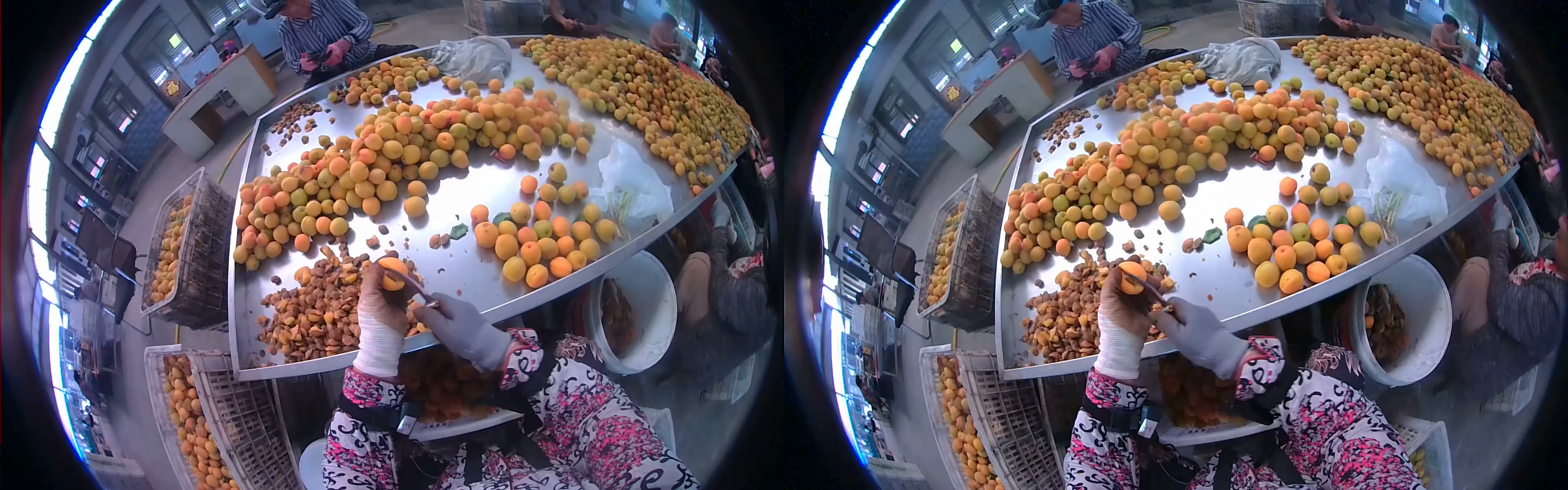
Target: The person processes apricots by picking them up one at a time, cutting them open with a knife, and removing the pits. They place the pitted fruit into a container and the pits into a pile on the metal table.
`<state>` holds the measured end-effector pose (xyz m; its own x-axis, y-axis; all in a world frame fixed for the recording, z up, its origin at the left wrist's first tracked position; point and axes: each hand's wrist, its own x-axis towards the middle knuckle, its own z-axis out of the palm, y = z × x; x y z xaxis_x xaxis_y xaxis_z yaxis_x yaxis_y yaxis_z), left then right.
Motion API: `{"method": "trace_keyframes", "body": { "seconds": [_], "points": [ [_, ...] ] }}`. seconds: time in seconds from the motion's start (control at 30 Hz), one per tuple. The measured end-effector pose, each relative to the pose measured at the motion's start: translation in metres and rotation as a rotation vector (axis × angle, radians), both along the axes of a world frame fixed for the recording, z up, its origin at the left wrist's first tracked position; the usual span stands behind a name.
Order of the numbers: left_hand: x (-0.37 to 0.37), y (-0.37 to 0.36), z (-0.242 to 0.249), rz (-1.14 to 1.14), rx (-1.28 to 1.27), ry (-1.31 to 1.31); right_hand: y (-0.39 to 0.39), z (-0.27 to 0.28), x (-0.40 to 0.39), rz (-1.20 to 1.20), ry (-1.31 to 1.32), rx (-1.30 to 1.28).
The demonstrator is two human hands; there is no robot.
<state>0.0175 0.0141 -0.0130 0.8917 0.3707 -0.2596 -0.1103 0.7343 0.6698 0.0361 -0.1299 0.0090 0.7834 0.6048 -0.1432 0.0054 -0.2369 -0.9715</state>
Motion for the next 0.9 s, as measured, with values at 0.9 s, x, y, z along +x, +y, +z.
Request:
{"method": "trace_keyframes", "body": {
  "seconds": [0.9],
  "points": [
    [-0.015,-0.017,0.008,-0.302,0.077,0.14,-0.015,0.011,0.049,-0.228,0.296,0.095]
  ]
}}
